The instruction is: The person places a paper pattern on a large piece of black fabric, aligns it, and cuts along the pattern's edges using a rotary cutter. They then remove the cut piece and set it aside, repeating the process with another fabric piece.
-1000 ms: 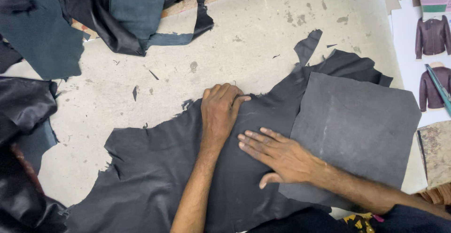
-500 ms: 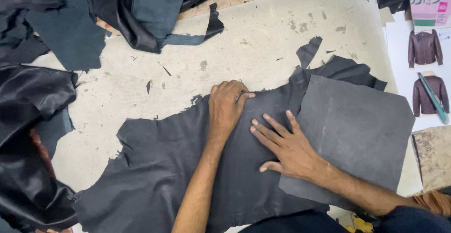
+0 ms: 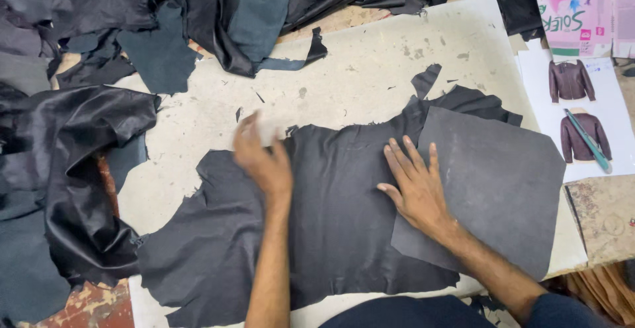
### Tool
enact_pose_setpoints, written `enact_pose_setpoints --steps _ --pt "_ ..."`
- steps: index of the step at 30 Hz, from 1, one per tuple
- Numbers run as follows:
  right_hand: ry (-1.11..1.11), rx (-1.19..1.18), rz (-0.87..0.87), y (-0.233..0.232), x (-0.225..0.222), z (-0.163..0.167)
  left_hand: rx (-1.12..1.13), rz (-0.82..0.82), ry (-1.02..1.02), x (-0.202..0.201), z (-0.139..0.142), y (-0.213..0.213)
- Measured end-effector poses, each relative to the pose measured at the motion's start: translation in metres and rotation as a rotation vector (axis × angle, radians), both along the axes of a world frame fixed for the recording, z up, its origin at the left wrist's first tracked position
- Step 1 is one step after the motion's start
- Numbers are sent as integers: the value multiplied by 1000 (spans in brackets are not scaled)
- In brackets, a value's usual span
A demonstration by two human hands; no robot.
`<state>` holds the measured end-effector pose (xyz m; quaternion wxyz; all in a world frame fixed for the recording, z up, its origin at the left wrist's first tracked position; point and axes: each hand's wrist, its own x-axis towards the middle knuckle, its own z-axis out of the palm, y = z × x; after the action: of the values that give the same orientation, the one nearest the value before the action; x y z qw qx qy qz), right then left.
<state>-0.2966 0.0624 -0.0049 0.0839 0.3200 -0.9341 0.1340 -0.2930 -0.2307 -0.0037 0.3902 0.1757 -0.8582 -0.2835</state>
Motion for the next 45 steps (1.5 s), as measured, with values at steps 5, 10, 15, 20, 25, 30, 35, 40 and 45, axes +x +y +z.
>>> enact_pose_setpoints --steps 5,10,15,20,25,30,35,40,45 --pt "-148 -75 249 -3 55 -20 -54 488 -412 85 -10 -80" --pt "-225 110 564 -47 59 -24 -73 395 -433 98 -22 -91" --pt "-98 135 692 -61 39 -13 -271 330 -266 95 -23 -96" --pt "-42 98 731 -71 24 -14 -390 277 -416 92 -32 -111" --pt "-22 153 669 -81 -10 -19 -684 239 -537 89 -45 -132" --pt "-42 163 383 -83 -43 -19 -714 139 -577 95 -45 -160" --pt "-53 184 298 -86 -36 -19 -475 -42 -409 97 -37 -172" --pt "-107 93 608 -136 55 -31 -411 -92 -415 99 -39 -174" --pt "-262 71 1225 -191 200 -49 -473 -155 -436 103 -39 -177"
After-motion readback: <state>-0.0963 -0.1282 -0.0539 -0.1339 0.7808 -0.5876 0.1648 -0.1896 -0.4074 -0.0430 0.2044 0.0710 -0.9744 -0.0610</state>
